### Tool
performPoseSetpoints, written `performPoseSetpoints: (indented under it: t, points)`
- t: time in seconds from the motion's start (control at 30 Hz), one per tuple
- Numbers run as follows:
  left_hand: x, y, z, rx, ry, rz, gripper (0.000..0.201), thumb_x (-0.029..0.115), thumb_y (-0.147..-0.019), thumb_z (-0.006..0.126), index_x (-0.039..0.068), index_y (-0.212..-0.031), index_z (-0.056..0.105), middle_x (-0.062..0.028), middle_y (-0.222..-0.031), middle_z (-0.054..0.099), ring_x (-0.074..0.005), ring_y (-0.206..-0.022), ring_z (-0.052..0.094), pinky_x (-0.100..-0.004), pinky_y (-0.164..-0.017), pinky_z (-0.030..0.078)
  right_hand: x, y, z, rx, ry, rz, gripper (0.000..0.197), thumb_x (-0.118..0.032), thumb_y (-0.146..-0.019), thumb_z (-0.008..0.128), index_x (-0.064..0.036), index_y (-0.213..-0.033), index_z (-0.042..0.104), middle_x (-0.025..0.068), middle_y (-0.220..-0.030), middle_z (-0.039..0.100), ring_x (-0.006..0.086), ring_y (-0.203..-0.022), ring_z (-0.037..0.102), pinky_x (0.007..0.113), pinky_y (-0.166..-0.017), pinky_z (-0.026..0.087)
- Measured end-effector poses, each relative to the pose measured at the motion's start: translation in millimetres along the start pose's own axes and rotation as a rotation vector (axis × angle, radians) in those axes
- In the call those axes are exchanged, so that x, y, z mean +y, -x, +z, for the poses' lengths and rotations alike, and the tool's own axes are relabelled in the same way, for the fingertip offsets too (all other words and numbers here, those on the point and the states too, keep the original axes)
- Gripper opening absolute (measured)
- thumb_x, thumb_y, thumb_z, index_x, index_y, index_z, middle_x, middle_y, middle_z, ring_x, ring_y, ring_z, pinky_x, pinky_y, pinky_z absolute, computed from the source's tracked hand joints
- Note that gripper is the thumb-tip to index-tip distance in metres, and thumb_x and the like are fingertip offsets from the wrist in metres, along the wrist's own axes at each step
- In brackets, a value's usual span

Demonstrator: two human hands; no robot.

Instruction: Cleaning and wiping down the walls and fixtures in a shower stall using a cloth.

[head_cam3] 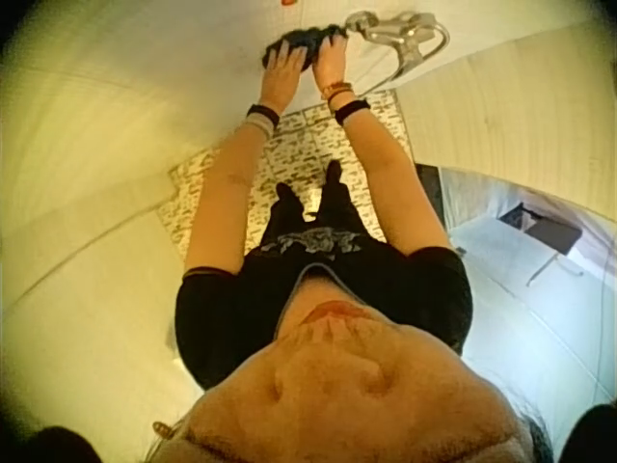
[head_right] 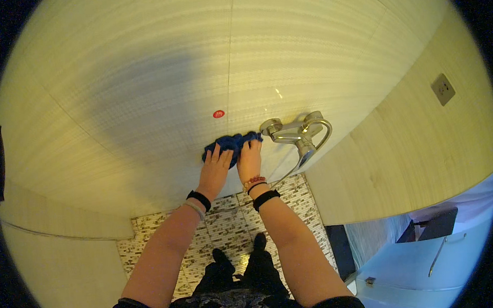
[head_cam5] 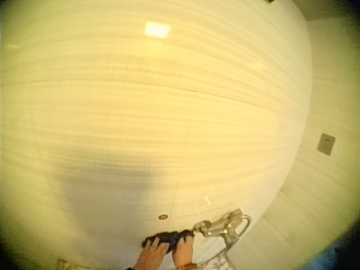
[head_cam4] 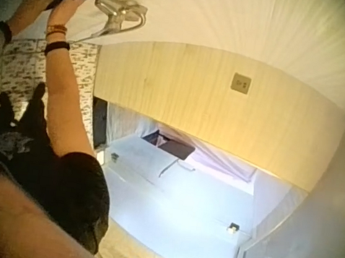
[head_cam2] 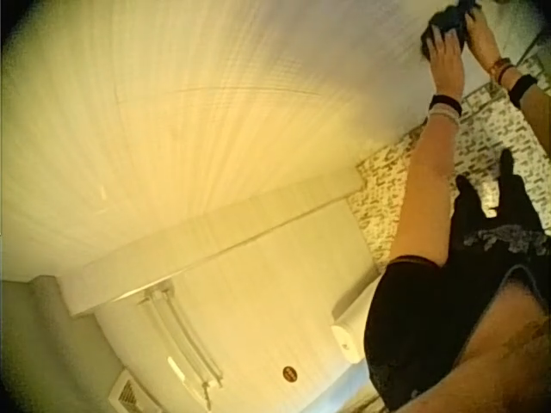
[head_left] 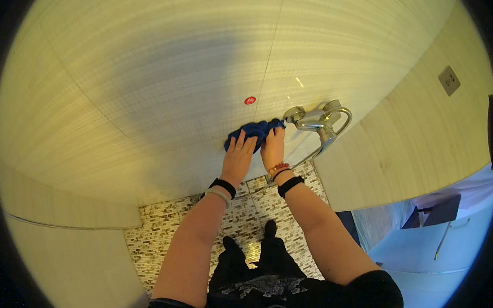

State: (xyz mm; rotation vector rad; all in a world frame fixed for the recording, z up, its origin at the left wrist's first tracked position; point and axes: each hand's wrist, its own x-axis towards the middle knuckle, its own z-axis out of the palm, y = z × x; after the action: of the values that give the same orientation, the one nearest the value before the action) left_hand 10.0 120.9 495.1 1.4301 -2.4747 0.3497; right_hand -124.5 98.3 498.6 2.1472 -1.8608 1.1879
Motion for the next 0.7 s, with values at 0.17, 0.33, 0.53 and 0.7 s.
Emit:
performPoseSetpoints:
  t: [0.17, 0.33, 0.53, 0.7]
  points:
    - [10.8, 7.7, 18.4, 0.003, 0.123, -0.041, 0.055, 0.011, -0.088, 0.054, 0.008, -0.14, 0.038, -0.0071, -0.137, 0.043, -0.0299, -0.137, 0.029, -0.0462, -0.11, 0.028, 30.7, 23.4, 24.6, -0.16, -0.093, 0.051, 0.033, 0.0, -0.073, 0.066, 0.0081, -0.102, 0.051, 0.0264, -0.105, 0.049, 0.0443, -0.096, 0.053, 0.045, -0.081, 0.05]
    - [9.1, 1.3, 9.9, 0.41, 0.281, -0.24, 0.055, 0.01, -0.084, 0.061, 0.003, -0.135, 0.042, -0.02, -0.134, 0.04, -0.0439, -0.126, 0.037, -0.0526, -0.104, 0.035, -22.7, -14.4, -30.7, 0.021, -0.265, -0.061, 0.048, -0.004, -0.073, 0.067, 0.0026, -0.114, 0.041, 0.0254, -0.105, 0.048, 0.0466, -0.092, 0.052, 0.047, -0.072, 0.048]
    - [-4.0, -37.0, -81.3, 0.891, 0.327, -0.323, 0.056, -0.006, -0.078, 0.059, 0.009, -0.132, 0.05, -0.0227, -0.141, 0.034, -0.0449, -0.125, 0.037, -0.0501, -0.102, 0.037, -66.7, -74.3, -92.8, 0.099, -0.503, -0.354, 0.048, 0.005, -0.076, 0.062, -0.0013, -0.122, 0.054, 0.02, -0.119, 0.049, 0.0382, -0.104, 0.05, 0.042, -0.091, 0.042]
    - [-12.9, -45.9, -83.0, 0.856, 0.098, -0.387, 0.054, -0.008, -0.077, 0.057, 0.01, -0.127, 0.053, -0.0266, -0.143, 0.03, -0.047, -0.128, 0.033, -0.0518, -0.102, 0.036, -59.0, -80.9, -57.9, 0.211, -0.334, -0.516, 0.04, -0.002, -0.076, 0.063, -0.0124, -0.114, 0.064, 0.0155, -0.114, 0.054, 0.0342, -0.106, 0.051, 0.046, -0.09, 0.041]
